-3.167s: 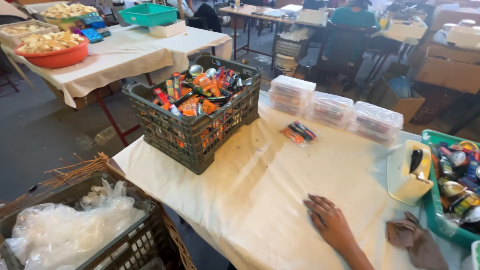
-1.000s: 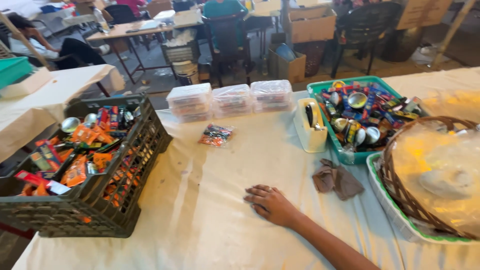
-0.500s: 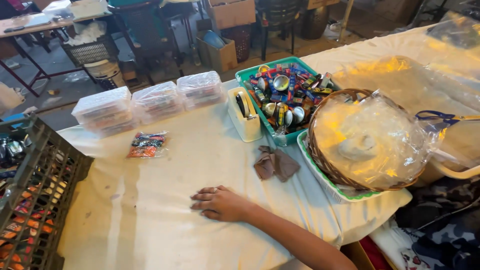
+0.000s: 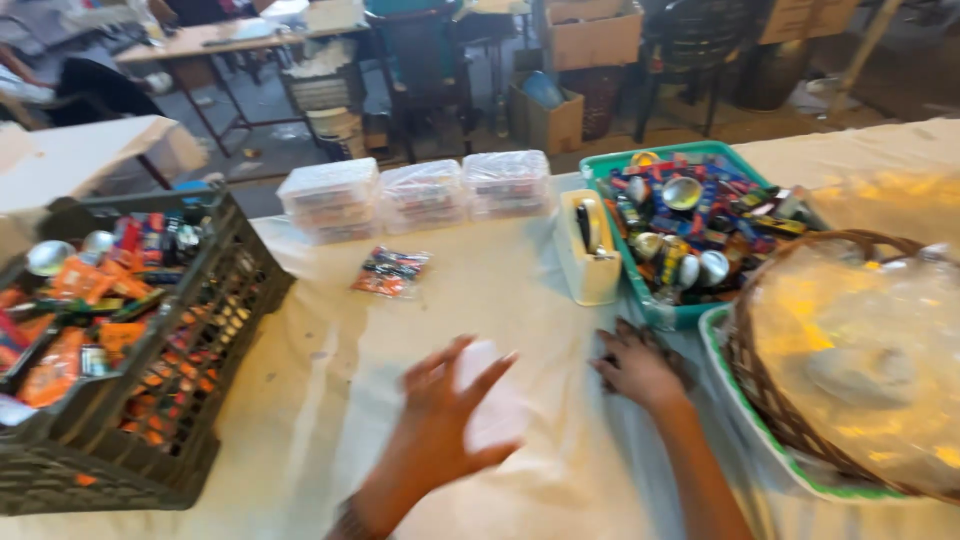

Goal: The person wipes a clear plastic container with a cloth, then places small packaged items and a small tin into the container. They close the container and move it to a stack of similar containers on the table.

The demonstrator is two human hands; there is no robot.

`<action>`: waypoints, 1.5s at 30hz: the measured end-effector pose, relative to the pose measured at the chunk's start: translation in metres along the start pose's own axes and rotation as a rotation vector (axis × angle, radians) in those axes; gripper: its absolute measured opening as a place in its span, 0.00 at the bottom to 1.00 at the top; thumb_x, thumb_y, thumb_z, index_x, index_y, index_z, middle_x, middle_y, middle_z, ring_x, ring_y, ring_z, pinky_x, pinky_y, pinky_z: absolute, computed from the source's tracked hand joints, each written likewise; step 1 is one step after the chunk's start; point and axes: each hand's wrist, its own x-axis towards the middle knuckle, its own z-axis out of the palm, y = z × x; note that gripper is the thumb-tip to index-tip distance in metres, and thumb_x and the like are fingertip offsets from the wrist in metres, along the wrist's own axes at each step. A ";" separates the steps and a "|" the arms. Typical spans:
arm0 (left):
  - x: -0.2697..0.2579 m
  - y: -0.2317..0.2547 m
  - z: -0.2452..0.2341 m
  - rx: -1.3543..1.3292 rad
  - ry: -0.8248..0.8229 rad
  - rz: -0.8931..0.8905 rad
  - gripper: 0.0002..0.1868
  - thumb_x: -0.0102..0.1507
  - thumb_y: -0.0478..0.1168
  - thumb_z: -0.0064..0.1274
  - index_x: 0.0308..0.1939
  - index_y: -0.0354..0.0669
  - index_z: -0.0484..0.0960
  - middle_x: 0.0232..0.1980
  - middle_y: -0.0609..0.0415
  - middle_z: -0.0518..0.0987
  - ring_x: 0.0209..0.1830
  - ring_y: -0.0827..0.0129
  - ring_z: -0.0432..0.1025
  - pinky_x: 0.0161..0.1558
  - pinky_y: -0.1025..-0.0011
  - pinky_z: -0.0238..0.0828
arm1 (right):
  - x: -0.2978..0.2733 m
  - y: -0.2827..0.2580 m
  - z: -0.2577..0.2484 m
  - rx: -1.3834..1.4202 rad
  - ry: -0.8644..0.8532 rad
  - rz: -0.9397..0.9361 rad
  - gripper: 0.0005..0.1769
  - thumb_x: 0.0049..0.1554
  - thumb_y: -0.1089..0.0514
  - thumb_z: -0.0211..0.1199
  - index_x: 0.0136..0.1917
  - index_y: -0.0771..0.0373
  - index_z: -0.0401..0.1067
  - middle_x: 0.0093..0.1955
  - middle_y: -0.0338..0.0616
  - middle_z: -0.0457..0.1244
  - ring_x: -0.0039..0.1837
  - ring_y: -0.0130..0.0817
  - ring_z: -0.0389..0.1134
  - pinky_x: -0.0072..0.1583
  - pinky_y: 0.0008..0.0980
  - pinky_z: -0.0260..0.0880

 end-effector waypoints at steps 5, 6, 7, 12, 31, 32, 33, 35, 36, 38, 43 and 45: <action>0.038 -0.033 0.100 0.095 -0.129 -0.147 0.52 0.54 0.72 0.59 0.77 0.61 0.59 0.78 0.36 0.53 0.74 0.32 0.49 0.62 0.34 0.45 | 0.053 0.065 0.071 -0.137 0.218 -0.344 0.29 0.56 0.54 0.56 0.71 0.56 0.68 0.80 0.50 0.53 0.79 0.47 0.53 0.75 0.37 0.58; 0.034 -0.040 0.110 0.067 -0.190 -0.194 0.52 0.55 0.74 0.57 0.77 0.62 0.58 0.79 0.38 0.53 0.75 0.33 0.49 0.63 0.33 0.44 | 0.045 0.055 0.058 -0.067 0.167 -0.257 0.26 0.57 0.57 0.54 0.69 0.56 0.69 0.78 0.47 0.55 0.78 0.45 0.55 0.73 0.37 0.58; 0.032 -0.046 0.120 0.037 -0.251 -0.241 0.52 0.56 0.75 0.54 0.78 0.63 0.57 0.80 0.40 0.52 0.76 0.33 0.48 0.65 0.32 0.43 | 0.037 0.045 0.045 0.003 0.117 -0.170 0.23 0.58 0.59 0.52 0.67 0.57 0.71 0.76 0.45 0.57 0.77 0.43 0.57 0.71 0.37 0.59; 0.006 -0.062 0.092 0.036 -0.319 -0.399 0.56 0.56 0.79 0.54 0.80 0.62 0.53 0.82 0.43 0.49 0.78 0.36 0.46 0.64 0.29 0.45 | 0.033 0.053 0.036 0.070 0.130 -0.173 0.20 0.58 0.61 0.54 0.62 0.54 0.76 0.70 0.45 0.63 0.71 0.44 0.65 0.69 0.37 0.65; -0.032 -0.105 0.125 -0.440 0.106 -0.169 0.57 0.52 0.46 0.62 0.80 0.42 0.47 0.77 0.32 0.58 0.77 0.37 0.55 0.70 0.51 0.61 | -0.075 -0.147 0.018 0.004 0.264 -1.040 0.30 0.60 0.41 0.59 0.62 0.68 0.70 0.72 0.59 0.60 0.78 0.57 0.54 0.71 0.53 0.52; -0.036 -0.112 0.137 -0.446 0.104 -0.171 0.57 0.52 0.46 0.62 0.80 0.42 0.47 0.77 0.32 0.58 0.77 0.37 0.55 0.70 0.51 0.61 | -0.075 -0.150 0.017 0.003 0.259 -1.037 0.30 0.60 0.41 0.59 0.62 0.68 0.70 0.72 0.59 0.60 0.78 0.57 0.54 0.71 0.53 0.52; -0.040 -0.118 0.149 -0.378 0.126 -0.165 0.51 0.57 0.41 0.57 0.81 0.43 0.48 0.78 0.34 0.59 0.77 0.39 0.59 0.70 0.55 0.65 | -0.076 -0.152 0.017 0.044 0.275 -1.095 0.34 0.60 0.40 0.59 0.67 0.71 0.66 0.74 0.61 0.57 0.79 0.57 0.51 0.72 0.54 0.50; -0.038 -0.117 0.148 -0.311 0.148 -0.156 0.45 0.62 0.35 0.52 0.81 0.44 0.49 0.79 0.36 0.60 0.76 0.42 0.62 0.69 0.59 0.69 | -0.064 -0.145 0.021 0.086 0.292 -1.151 0.40 0.61 0.40 0.58 0.73 0.73 0.63 0.77 0.63 0.55 0.80 0.57 0.48 0.74 0.54 0.47; -0.033 -0.109 0.135 -0.298 0.156 -0.137 0.49 0.59 0.38 0.58 0.80 0.44 0.48 0.78 0.37 0.60 0.75 0.42 0.63 0.67 0.59 0.70 | -0.054 -0.136 0.026 0.099 0.281 -1.071 0.42 0.60 0.38 0.59 0.75 0.72 0.60 0.78 0.62 0.53 0.81 0.58 0.46 0.75 0.53 0.45; -0.026 -0.094 0.116 -0.287 0.159 -0.118 0.53 0.55 0.41 0.65 0.78 0.44 0.48 0.77 0.39 0.59 0.73 0.43 0.64 0.65 0.59 0.71 | -0.037 -0.123 0.029 0.115 0.268 -0.988 0.46 0.59 0.37 0.59 0.77 0.72 0.56 0.79 0.62 0.51 0.82 0.59 0.45 0.76 0.52 0.44; -0.022 -0.077 0.106 -0.339 0.171 -0.084 0.62 0.44 0.45 0.75 0.75 0.49 0.50 0.78 0.45 0.58 0.69 0.42 0.66 0.59 0.55 0.73 | -0.039 -0.109 0.017 0.160 0.654 -0.446 0.46 0.61 0.45 0.56 0.80 0.74 0.47 0.83 0.65 0.45 0.83 0.63 0.43 0.77 0.55 0.44; -0.020 -0.076 0.106 -0.329 0.191 -0.056 0.63 0.44 0.45 0.75 0.75 0.49 0.50 0.79 0.45 0.56 0.70 0.41 0.66 0.59 0.55 0.73 | -0.042 -0.107 0.034 0.174 0.698 -0.476 0.47 0.60 0.45 0.56 0.80 0.77 0.45 0.83 0.68 0.42 0.83 0.66 0.41 0.77 0.55 0.43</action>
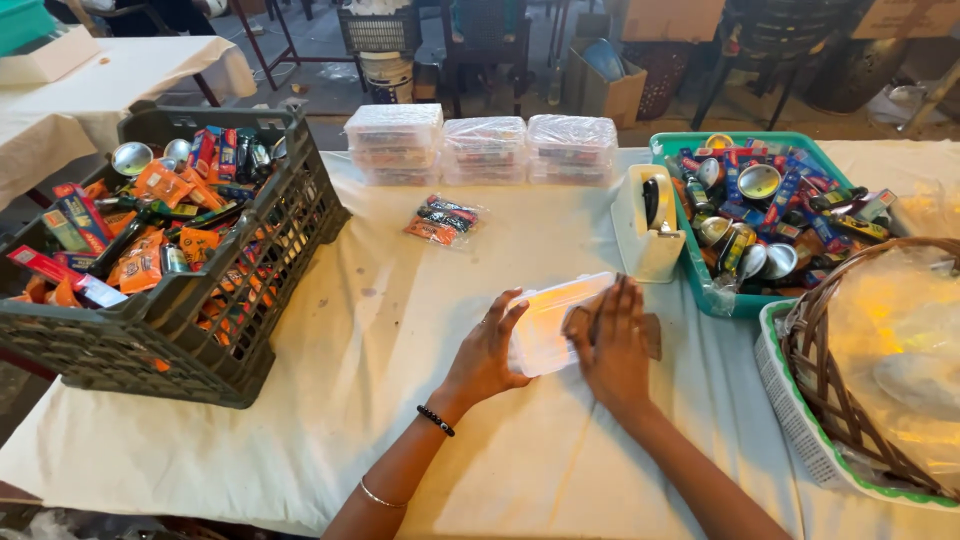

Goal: The person wipes a clear plastic container with a cloth, then places small packaged items and a small tin into the container. They close the container and move it to a stack of similar containers on the table.

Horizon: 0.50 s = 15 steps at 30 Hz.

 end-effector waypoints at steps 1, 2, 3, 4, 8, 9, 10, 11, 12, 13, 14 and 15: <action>-0.001 0.001 0.000 0.009 0.026 0.022 0.63 0.43 0.44 0.74 0.75 0.49 0.50 0.79 0.44 0.55 0.70 0.40 0.65 0.59 0.54 0.73 | -0.007 -0.001 0.006 0.018 0.038 -0.041 0.48 0.60 0.45 0.56 0.80 0.79 0.44 0.83 0.72 0.40 0.83 0.68 0.39 0.76 0.56 0.42; -0.001 0.000 0.000 0.011 0.023 0.020 0.63 0.43 0.44 0.74 0.75 0.49 0.50 0.79 0.44 0.55 0.70 0.40 0.65 0.59 0.54 0.73 | -0.011 -0.008 0.010 0.021 0.036 -0.040 0.48 0.60 0.45 0.56 0.80 0.79 0.44 0.83 0.72 0.40 0.83 0.68 0.39 0.76 0.56 0.42; -0.002 -0.001 0.000 -0.008 0.038 0.037 0.62 0.45 0.43 0.74 0.76 0.48 0.50 0.80 0.43 0.54 0.71 0.40 0.64 0.60 0.54 0.73 | -0.015 -0.015 0.013 0.105 -0.106 -0.086 0.48 0.59 0.45 0.57 0.79 0.79 0.44 0.82 0.72 0.39 0.82 0.65 0.39 0.76 0.54 0.44; -0.004 -0.002 0.001 -0.026 0.053 0.054 0.61 0.47 0.42 0.74 0.76 0.48 0.50 0.81 0.42 0.52 0.72 0.39 0.64 0.60 0.54 0.73 | -0.020 -0.022 0.017 0.188 -0.249 -0.131 0.48 0.58 0.45 0.58 0.78 0.79 0.44 0.81 0.72 0.39 0.82 0.63 0.39 0.75 0.52 0.46; -0.002 -0.001 0.002 0.060 0.060 0.127 0.55 0.53 0.36 0.70 0.77 0.52 0.52 0.84 0.43 0.52 0.76 0.42 0.63 0.65 0.55 0.74 | -0.004 -0.057 -0.009 0.191 -0.345 -0.471 0.40 0.59 0.49 0.61 0.76 0.73 0.53 0.80 0.65 0.46 0.82 0.60 0.42 0.75 0.58 0.41; 0.001 0.004 0.001 0.100 0.051 0.178 0.54 0.52 0.37 0.69 0.76 0.55 0.54 0.83 0.43 0.52 0.78 0.42 0.61 0.66 0.54 0.73 | -0.005 -0.049 -0.005 0.118 -0.291 -0.440 0.38 0.57 0.51 0.61 0.75 0.69 0.55 0.79 0.61 0.48 0.81 0.57 0.44 0.76 0.57 0.41; 0.003 0.009 0.000 0.141 0.041 0.230 0.53 0.51 0.37 0.68 0.76 0.57 0.55 0.83 0.44 0.52 0.80 0.42 0.59 0.68 0.53 0.72 | -0.006 -0.042 0.000 0.044 -0.236 -0.408 0.36 0.55 0.52 0.60 0.73 0.66 0.58 0.79 0.57 0.49 0.81 0.55 0.46 0.76 0.56 0.41; 0.000 0.008 0.005 0.140 0.038 0.223 0.53 0.51 0.37 0.68 0.76 0.57 0.55 0.83 0.44 0.52 0.80 0.42 0.59 0.68 0.53 0.72 | -0.002 -0.038 -0.005 0.049 -0.242 -0.407 0.36 0.55 0.52 0.60 0.73 0.66 0.58 0.79 0.57 0.49 0.81 0.55 0.46 0.76 0.56 0.41; -0.004 0.008 0.009 0.116 0.037 0.255 0.51 0.52 0.38 0.66 0.75 0.60 0.55 0.83 0.44 0.51 0.80 0.41 0.57 0.67 0.55 0.72 | 0.003 -0.033 -0.011 0.169 -0.136 -0.327 0.34 0.60 0.55 0.57 0.76 0.68 0.56 0.81 0.60 0.48 0.83 0.56 0.46 0.78 0.53 0.43; -0.004 0.006 0.012 0.095 0.036 0.292 0.50 0.53 0.38 0.64 0.75 0.64 0.55 0.82 0.45 0.49 0.81 0.41 0.55 0.67 0.56 0.72 | 0.010 -0.028 -0.016 0.286 -0.024 -0.245 0.32 0.65 0.57 0.53 0.78 0.71 0.54 0.84 0.63 0.47 0.85 0.57 0.46 0.81 0.50 0.44; -0.007 0.007 0.012 0.097 0.034 0.291 0.50 0.53 0.38 0.64 0.75 0.64 0.55 0.82 0.45 0.49 0.81 0.41 0.55 0.67 0.56 0.72 | 0.014 -0.031 -0.028 0.289 -0.023 -0.244 0.32 0.65 0.57 0.53 0.78 0.71 0.54 0.84 0.63 0.47 0.85 0.57 0.46 0.81 0.50 0.44; -0.008 0.008 0.013 0.135 0.033 0.341 0.47 0.57 0.33 0.61 0.75 0.70 0.57 0.82 0.48 0.50 0.83 0.44 0.55 0.68 0.59 0.72 | 0.018 -0.033 -0.041 0.227 0.002 -0.194 0.32 0.61 0.58 0.54 0.77 0.68 0.58 0.78 0.60 0.52 0.82 0.55 0.50 0.78 0.53 0.44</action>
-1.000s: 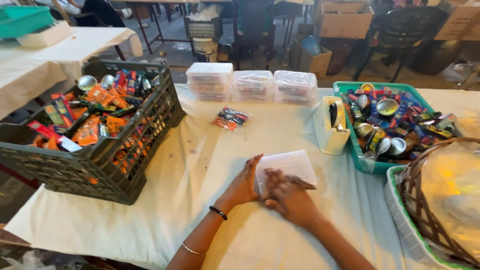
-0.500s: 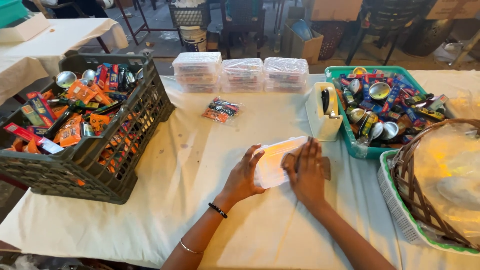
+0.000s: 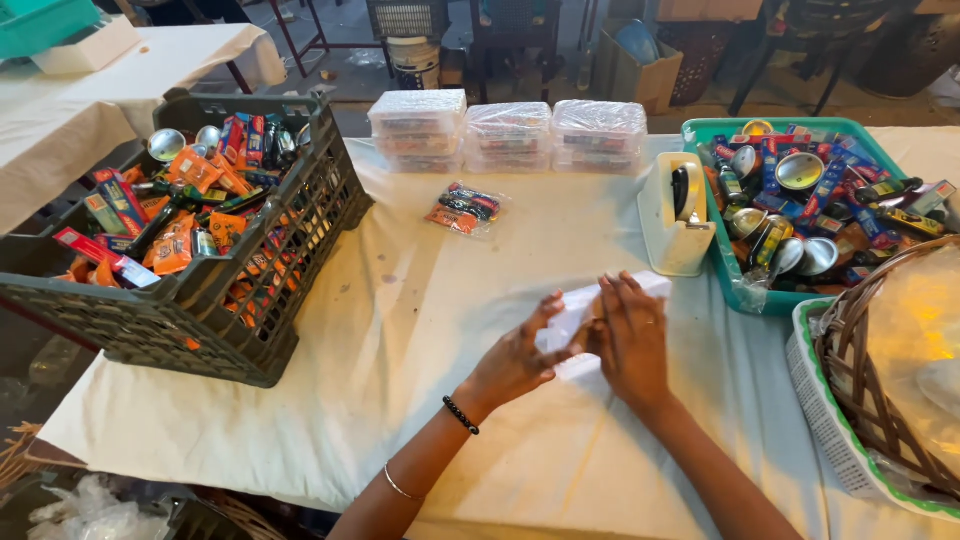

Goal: The person wipes a clear plastic container with a cloth, then places small packaged items and a small tin into the container. They close the container and move it to a stack of similar containers on the table.

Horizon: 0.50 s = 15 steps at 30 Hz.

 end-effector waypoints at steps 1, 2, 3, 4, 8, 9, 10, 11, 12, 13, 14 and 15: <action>-0.001 0.001 0.000 0.036 -0.004 0.051 0.46 0.61 0.29 0.57 0.75 0.77 0.58 0.83 0.51 0.50 0.84 0.46 0.56 0.69 0.62 0.73 | 0.005 -0.004 -0.012 -0.064 0.024 0.047 0.32 0.57 0.59 0.54 0.75 0.66 0.63 0.73 0.57 0.58 0.79 0.54 0.54 0.76 0.56 0.44; 0.001 0.006 -0.001 0.035 -0.005 0.052 0.46 0.61 0.29 0.57 0.75 0.77 0.58 0.83 0.51 0.50 0.84 0.46 0.56 0.69 0.62 0.73 | 0.004 -0.006 -0.015 -0.065 0.025 0.048 0.32 0.57 0.59 0.54 0.75 0.66 0.63 0.73 0.57 0.58 0.79 0.54 0.54 0.76 0.56 0.44; 0.003 0.011 -0.002 0.090 -0.015 0.110 0.45 0.64 0.28 0.56 0.76 0.80 0.58 0.83 0.52 0.50 0.84 0.48 0.56 0.71 0.61 0.72 | 0.003 -0.008 -0.018 -0.057 0.077 0.030 0.24 0.59 0.60 0.54 0.69 0.63 0.67 0.68 0.53 0.61 0.75 0.52 0.57 0.73 0.53 0.48; 0.005 0.016 -0.002 0.144 -0.023 0.168 0.45 0.68 0.26 0.54 0.77 0.83 0.58 0.83 0.54 0.50 0.85 0.51 0.57 0.72 0.61 0.71 | 0.003 -0.009 -0.021 -0.049 0.128 0.011 0.17 0.61 0.61 0.53 0.63 0.61 0.71 0.64 0.50 0.64 0.71 0.50 0.60 0.71 0.51 0.52; 0.010 0.027 -0.003 0.177 -0.008 0.223 0.43 0.72 0.28 0.51 0.78 0.83 0.55 0.84 0.54 0.49 0.84 0.56 0.57 0.74 0.60 0.69 | 0.001 -0.014 -0.024 -0.051 0.191 -0.041 0.10 0.61 0.59 0.53 0.53 0.60 0.73 0.57 0.47 0.63 0.63 0.48 0.61 0.65 0.49 0.53; 0.012 0.030 -0.004 0.184 -0.018 0.230 0.42 0.72 0.30 0.51 0.78 0.84 0.55 0.84 0.55 0.49 0.84 0.59 0.57 0.75 0.60 0.68 | 0.001 -0.013 -0.025 -0.024 0.194 -0.021 0.09 0.62 0.58 0.52 0.50 0.60 0.72 0.54 0.45 0.63 0.59 0.46 0.61 0.63 0.47 0.54; 0.012 0.031 -0.006 0.192 -0.029 0.236 0.41 0.73 0.31 0.50 0.78 0.84 0.54 0.84 0.56 0.49 0.84 0.62 0.57 0.76 0.60 0.68 | 0.000 -0.014 -0.025 0.005 0.197 -0.002 0.09 0.64 0.58 0.52 0.48 0.60 0.72 0.51 0.44 0.63 0.56 0.45 0.61 0.61 0.45 0.55; 0.010 0.031 -0.003 0.191 -0.026 0.233 0.41 0.73 0.31 0.50 0.78 0.84 0.54 0.84 0.56 0.49 0.84 0.62 0.57 0.76 0.60 0.68 | 0.002 -0.015 -0.028 0.004 0.193 -0.003 0.09 0.64 0.58 0.52 0.48 0.60 0.72 0.51 0.44 0.63 0.56 0.45 0.61 0.61 0.45 0.55; 0.008 0.029 -0.002 0.223 -0.052 0.246 0.41 0.73 0.31 0.50 0.79 0.85 0.53 0.84 0.57 0.50 0.84 0.63 0.58 0.76 0.61 0.67 | 0.004 -0.017 -0.031 0.033 0.192 -0.024 0.10 0.65 0.57 0.51 0.46 0.61 0.71 0.49 0.44 0.64 0.53 0.44 0.61 0.59 0.44 0.56; 0.006 0.028 0.000 0.254 -0.077 0.259 0.42 0.73 0.31 0.49 0.79 0.85 0.52 0.84 0.57 0.50 0.84 0.64 0.58 0.77 0.61 0.66 | 0.007 -0.018 -0.033 0.063 0.191 -0.045 0.12 0.65 0.56 0.51 0.44 0.61 0.71 0.47 0.44 0.64 0.51 0.44 0.62 0.57 0.43 0.56; 0.005 0.028 0.003 0.255 -0.076 0.257 0.42 0.73 0.31 0.49 0.79 0.85 0.52 0.84 0.57 0.50 0.84 0.64 0.58 0.77 0.61 0.66 | 0.004 -0.016 -0.033 0.063 0.189 -0.046 0.12 0.65 0.56 0.51 0.44 0.61 0.71 0.47 0.44 0.64 0.51 0.44 0.62 0.57 0.43 0.56; 0.004 0.029 0.006 0.313 -0.077 0.276 0.41 0.74 0.32 0.50 0.80 0.84 0.52 0.84 0.58 0.53 0.83 0.66 0.58 0.77 0.63 0.66 | 0.002 -0.013 -0.032 0.076 0.178 -0.024 0.13 0.64 0.57 0.50 0.42 0.62 0.70 0.43 0.45 0.64 0.48 0.46 0.62 0.54 0.43 0.57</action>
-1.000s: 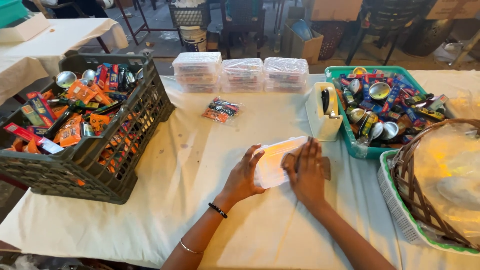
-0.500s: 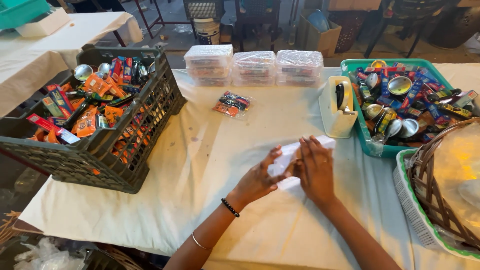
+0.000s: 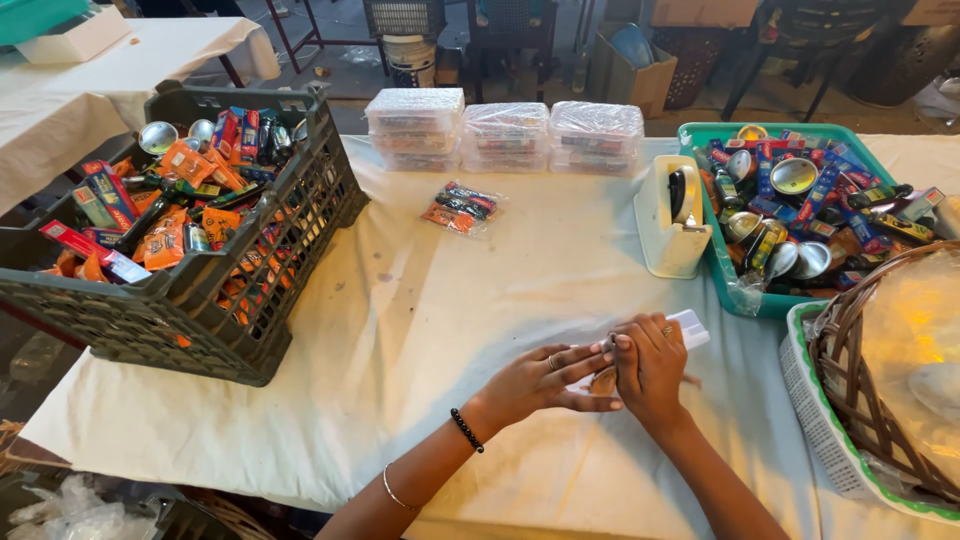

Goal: The person wipes a clear plastic container with a cloth, then places small packaged items and a small tin into the container. They close the container and move it to a stack of similar containers on the table.

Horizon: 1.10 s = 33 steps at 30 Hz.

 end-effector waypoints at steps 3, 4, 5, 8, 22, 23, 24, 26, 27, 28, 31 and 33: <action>-0.003 0.003 0.008 0.071 -0.015 0.026 0.37 0.75 0.35 0.50 0.80 0.78 0.54 0.83 0.60 0.58 0.82 0.68 0.59 0.75 0.66 0.66 | -0.004 0.005 -0.001 0.015 -0.008 0.036 0.15 0.64 0.57 0.49 0.38 0.64 0.68 0.40 0.49 0.62 0.45 0.49 0.62 0.51 0.44 0.58; -0.005 0.005 0.011 0.083 -0.026 0.035 0.34 0.75 0.37 0.50 0.79 0.74 0.55 0.83 0.62 0.61 0.82 0.69 0.60 0.74 0.66 0.67 | -0.006 0.006 -0.002 0.020 -0.004 0.050 0.16 0.65 0.58 0.49 0.37 0.65 0.66 0.39 0.52 0.61 0.44 0.52 0.61 0.50 0.44 0.59; -0.001 0.005 0.007 0.082 -0.024 0.038 0.34 0.75 0.37 0.50 0.79 0.74 0.55 0.83 0.62 0.61 0.82 0.69 0.60 0.74 0.66 0.67 | -0.004 0.006 -0.004 0.016 -0.002 0.050 0.16 0.65 0.58 0.49 0.37 0.65 0.66 0.39 0.52 0.61 0.44 0.52 0.61 0.50 0.44 0.59; 0.006 0.006 -0.001 0.077 -0.045 0.036 0.29 0.74 0.40 0.50 0.77 0.67 0.60 0.80 0.65 0.65 0.81 0.69 0.61 0.70 0.67 0.68 | -0.007 0.007 -0.005 0.048 0.009 0.068 0.16 0.65 0.58 0.48 0.37 0.67 0.65 0.39 0.53 0.61 0.44 0.53 0.61 0.48 0.45 0.60; 0.022 -0.006 -0.027 0.030 -0.083 -0.156 0.37 0.67 0.29 0.47 0.78 0.67 0.64 0.81 0.54 0.61 0.81 0.60 0.59 0.57 0.69 0.74 | 0.013 0.051 -0.006 -0.280 0.072 0.012 0.07 0.66 0.59 0.54 0.47 0.63 0.70 0.54 0.44 0.64 0.58 0.49 0.63 0.61 0.46 0.57; 0.022 -0.006 -0.027 0.030 -0.082 -0.154 0.37 0.67 0.29 0.47 0.78 0.67 0.64 0.81 0.54 0.61 0.81 0.60 0.59 0.57 0.69 0.74 | 0.012 0.056 -0.007 -0.282 0.074 0.012 0.07 0.66 0.59 0.54 0.47 0.63 0.70 0.54 0.44 0.64 0.58 0.49 0.63 0.61 0.46 0.57; 0.023 -0.006 -0.027 0.047 -0.082 -0.137 0.38 0.67 0.29 0.47 0.78 0.68 0.64 0.81 0.56 0.61 0.81 0.61 0.59 0.57 0.70 0.74 | 0.012 0.061 -0.008 -0.260 0.078 0.024 0.07 0.66 0.60 0.54 0.47 0.64 0.70 0.54 0.46 0.64 0.57 0.49 0.62 0.60 0.46 0.57; 0.022 -0.004 -0.027 0.064 -0.082 -0.122 0.38 0.66 0.29 0.48 0.78 0.68 0.64 0.81 0.57 0.61 0.81 0.61 0.60 0.56 0.71 0.74 | 0.011 0.068 -0.011 -0.237 0.082 0.037 0.07 0.66 0.61 0.54 0.46 0.65 0.69 0.53 0.48 0.64 0.56 0.50 0.62 0.58 0.46 0.58; 0.023 -0.003 -0.027 0.078 -0.062 -0.093 0.37 0.67 0.30 0.48 0.78 0.68 0.64 0.81 0.59 0.61 0.81 0.62 0.59 0.57 0.71 0.74 | 0.012 0.071 -0.013 -0.162 0.073 0.088 0.09 0.66 0.61 0.54 0.43 0.66 0.68 0.49 0.49 0.63 0.53 0.50 0.62 0.56 0.45 0.59; 0.023 -0.002 -0.027 0.092 -0.043 -0.065 0.36 0.68 0.30 0.49 0.78 0.68 0.65 0.81 0.61 0.61 0.81 0.63 0.59 0.58 0.72 0.74 | 0.013 0.075 -0.015 -0.085 0.063 0.140 0.12 0.66 0.62 0.55 0.40 0.67 0.67 0.45 0.49 0.62 0.51 0.50 0.61 0.54 0.44 0.60; 0.022 0.004 -0.026 0.094 -0.026 -0.023 0.35 0.70 0.32 0.50 0.78 0.67 0.63 0.82 0.63 0.60 0.81 0.66 0.59 0.59 0.73 0.74 | 0.015 0.071 -0.022 -0.002 0.047 0.166 0.13 0.64 0.63 0.56 0.37 0.69 0.67 0.39 0.51 0.60 0.45 0.49 0.59 0.49 0.43 0.59; 0.023 0.005 -0.027 0.112 -0.034 -0.013 0.35 0.70 0.32 0.50 0.79 0.68 0.63 0.82 0.64 0.60 0.81 0.67 0.59 0.59 0.74 0.74 | 0.019 0.059 -0.026 0.011 0.045 0.112 0.12 0.62 0.63 0.56 0.38 0.69 0.67 0.39 0.50 0.60 0.45 0.48 0.59 0.49 0.42 0.59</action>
